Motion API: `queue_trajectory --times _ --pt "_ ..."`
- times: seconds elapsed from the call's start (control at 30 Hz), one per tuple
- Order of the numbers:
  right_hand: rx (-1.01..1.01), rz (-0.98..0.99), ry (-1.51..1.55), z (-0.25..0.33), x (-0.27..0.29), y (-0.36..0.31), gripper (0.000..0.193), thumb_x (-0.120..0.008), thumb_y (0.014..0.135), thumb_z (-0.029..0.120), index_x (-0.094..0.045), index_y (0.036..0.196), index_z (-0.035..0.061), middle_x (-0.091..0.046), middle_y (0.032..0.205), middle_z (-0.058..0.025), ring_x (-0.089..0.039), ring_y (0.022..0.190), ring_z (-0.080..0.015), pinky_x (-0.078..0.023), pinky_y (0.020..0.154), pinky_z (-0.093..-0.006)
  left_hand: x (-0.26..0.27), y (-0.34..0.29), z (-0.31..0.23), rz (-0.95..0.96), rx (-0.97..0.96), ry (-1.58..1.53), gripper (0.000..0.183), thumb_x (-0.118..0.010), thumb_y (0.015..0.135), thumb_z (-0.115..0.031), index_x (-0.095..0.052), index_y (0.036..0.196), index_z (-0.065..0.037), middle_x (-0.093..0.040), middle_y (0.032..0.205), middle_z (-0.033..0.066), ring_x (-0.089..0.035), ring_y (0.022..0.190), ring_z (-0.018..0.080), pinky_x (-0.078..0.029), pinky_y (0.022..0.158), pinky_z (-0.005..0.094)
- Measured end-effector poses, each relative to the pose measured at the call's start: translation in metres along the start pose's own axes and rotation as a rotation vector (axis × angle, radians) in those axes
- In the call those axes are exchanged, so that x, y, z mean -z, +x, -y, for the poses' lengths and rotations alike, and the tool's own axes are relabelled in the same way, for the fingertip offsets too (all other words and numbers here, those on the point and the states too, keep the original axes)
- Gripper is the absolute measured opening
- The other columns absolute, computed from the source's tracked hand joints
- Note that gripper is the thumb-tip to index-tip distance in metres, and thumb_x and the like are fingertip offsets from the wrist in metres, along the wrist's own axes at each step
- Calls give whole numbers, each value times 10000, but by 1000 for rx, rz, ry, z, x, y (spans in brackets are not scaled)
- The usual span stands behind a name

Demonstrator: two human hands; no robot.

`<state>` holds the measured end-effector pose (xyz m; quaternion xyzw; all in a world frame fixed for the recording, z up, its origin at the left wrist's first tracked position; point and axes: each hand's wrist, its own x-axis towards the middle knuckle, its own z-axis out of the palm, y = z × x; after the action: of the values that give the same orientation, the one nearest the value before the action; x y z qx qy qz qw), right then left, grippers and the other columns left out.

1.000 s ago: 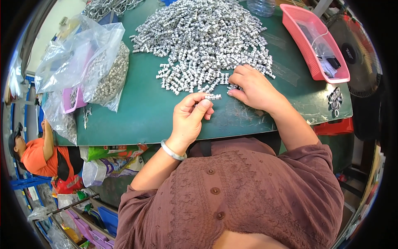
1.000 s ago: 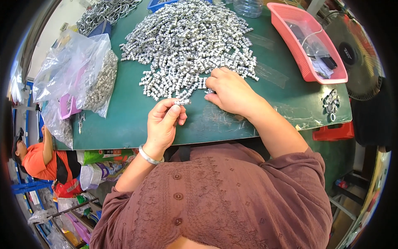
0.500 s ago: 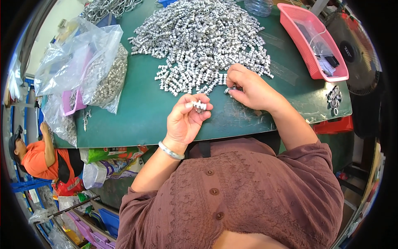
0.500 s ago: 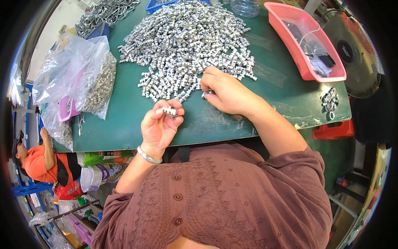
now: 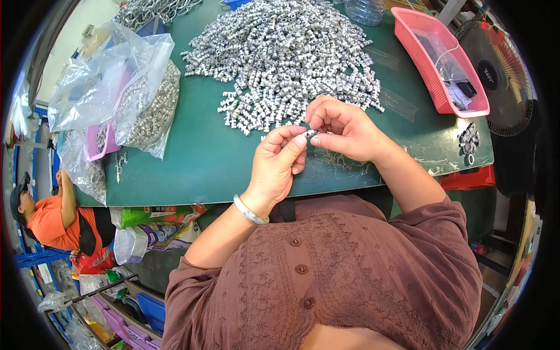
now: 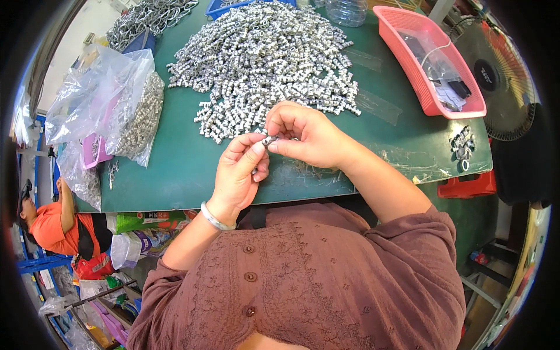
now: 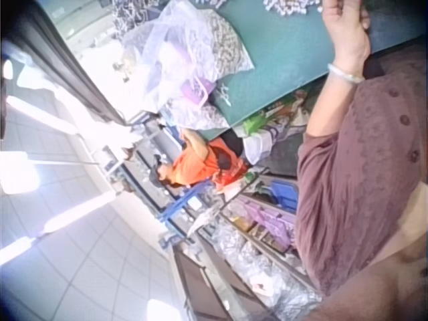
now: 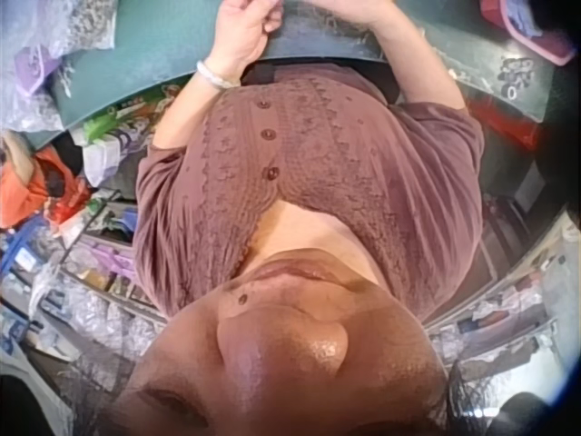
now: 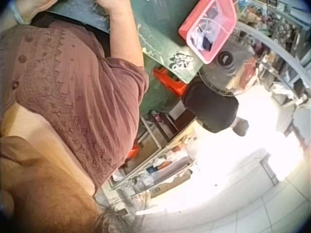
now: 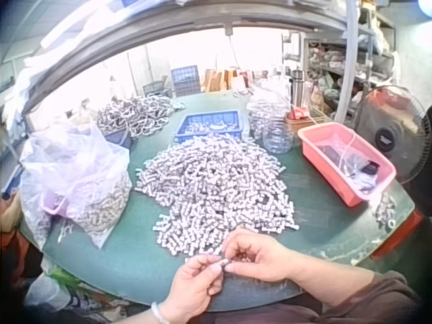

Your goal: The person assembles small metal components by hand at a workbench, picking them up from a pile and joining them one by one. The person picks up small silver parts, fits them together, and places the assembled units into a hand.

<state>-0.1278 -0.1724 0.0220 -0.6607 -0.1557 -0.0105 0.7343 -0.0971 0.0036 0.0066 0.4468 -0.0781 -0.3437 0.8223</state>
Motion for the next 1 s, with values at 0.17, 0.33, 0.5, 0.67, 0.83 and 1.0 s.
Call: queue_trajectory --times 0.17,0.33,0.5,0.67,0.83,1.0 --pt "-11 -29 -19 0 2 -1 229 -590 750 -50 -492 947 14 -472 925 -7 -469 823 -70 -400 737 -218 10 2 -1 57 119 -230 118 -530 872 -129 -544 979 -80 -533 797 26 -459 634 89 -343 490 177" --pt "-27 -34 -27 2 1 0 291 -572 750 -63 -475 1014 13 -492 906 1 -467 797 -67 -407 725 -215 13 2 -2 130 181 -363 112 -511 882 -142 -536 981 -94 -538 841 51 -467 669 104 -362 519 181" --pt "-9 -72 -26 6 -1 0 275 -566 751 -64 -478 1001 13 -497 918 -9 -477 797 -72 -415 702 -221 -2 1 -13 27 196 -237 140 -525 860 -187 -520 947 -78 -538 871 71 -507 706 147 -406 565 220" --pt "165 -54 -195 4 0 1 208 -578 722 -74 -505 888 29 -501 945 -52 -515 800 -112 -427 679 -239 0 -1 -12 0 199 -180 162 -533 846 -217 -516 916 -72 -538 811 51 -514 709 152 -400 552 227" --pt "369 -21 -703 10 -5 1 177 -630 673 -44 -514 790 19 -483 987 -102 -541 778 -207 -452 660 -276 -1 -1 -9 5 206 -87 158 -537 869 -229 -538 902 -75 -527 741 16 -491 657 110 -371 512 207" --pt "266 8 -670 10 5 2 267 -638 664 -28 -515 895 24 -484 1002 -107 -522 894 -254 -454 721 -317 0 0 -7 -83 63 19 89 -536 872 -128 -552 936 -68 -530 721 9 -472 623 80 -361 504 191"
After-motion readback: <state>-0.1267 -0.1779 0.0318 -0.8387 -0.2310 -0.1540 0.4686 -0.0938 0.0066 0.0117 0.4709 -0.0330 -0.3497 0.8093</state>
